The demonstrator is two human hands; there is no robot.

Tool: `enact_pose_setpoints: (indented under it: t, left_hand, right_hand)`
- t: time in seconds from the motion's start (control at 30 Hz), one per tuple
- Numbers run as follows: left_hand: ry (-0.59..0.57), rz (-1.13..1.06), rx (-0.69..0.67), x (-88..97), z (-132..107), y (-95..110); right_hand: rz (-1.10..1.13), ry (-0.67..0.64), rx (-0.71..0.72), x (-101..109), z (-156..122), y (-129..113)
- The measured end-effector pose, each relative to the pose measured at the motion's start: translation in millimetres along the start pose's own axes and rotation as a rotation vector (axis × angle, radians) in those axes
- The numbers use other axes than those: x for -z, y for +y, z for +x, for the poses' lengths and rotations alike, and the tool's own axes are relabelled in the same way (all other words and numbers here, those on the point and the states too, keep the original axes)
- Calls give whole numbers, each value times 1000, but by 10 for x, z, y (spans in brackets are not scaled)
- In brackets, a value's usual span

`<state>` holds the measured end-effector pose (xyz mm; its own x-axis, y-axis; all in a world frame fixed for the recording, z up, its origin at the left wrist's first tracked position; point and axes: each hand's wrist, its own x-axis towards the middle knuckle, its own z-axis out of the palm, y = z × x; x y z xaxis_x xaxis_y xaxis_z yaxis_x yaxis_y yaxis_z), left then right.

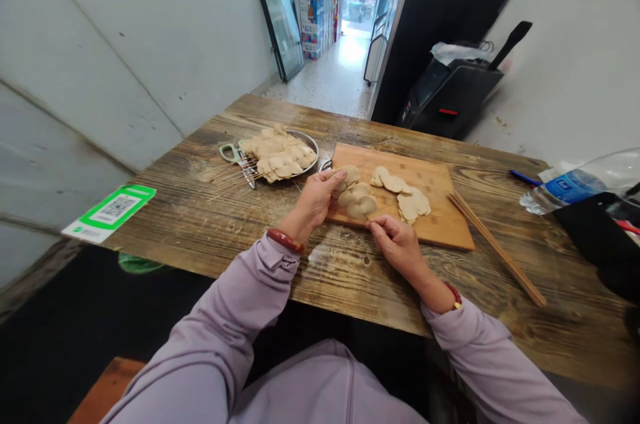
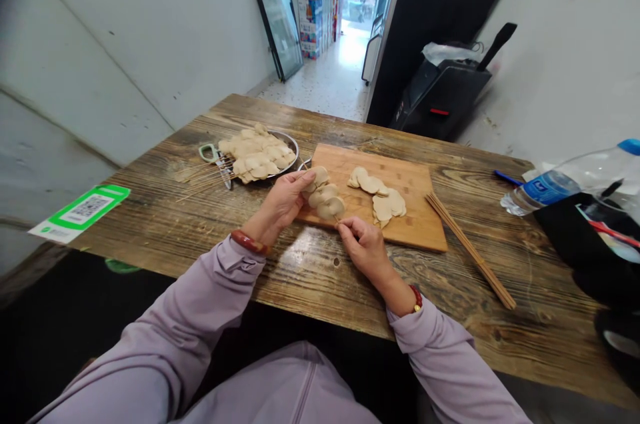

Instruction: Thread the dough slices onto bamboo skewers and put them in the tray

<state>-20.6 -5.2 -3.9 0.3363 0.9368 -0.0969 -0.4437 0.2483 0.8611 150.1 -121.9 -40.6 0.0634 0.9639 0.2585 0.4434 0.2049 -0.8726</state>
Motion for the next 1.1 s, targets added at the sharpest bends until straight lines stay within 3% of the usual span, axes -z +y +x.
enact_pose_setpoints:
  t: [0.13,0.37,0.63,0.83,1.1]
  left_hand:
    - [-24,58,-20,28,29,34]
    - [184,21,-71,64,70,149]
    - [120,83,-104,76,66,199]
    - [86,180,-171,96,79,180]
    - [49,321,-243,166,97,218]
  right_hand:
    - [65,9,-51,13,14,16]
    - [190,84,-113,24,33,30]
    - [201,261,-90,205,40,24]
    - [216,268,-93,225,-7,-48]
    - [95,106,-44,173,-60,-60]
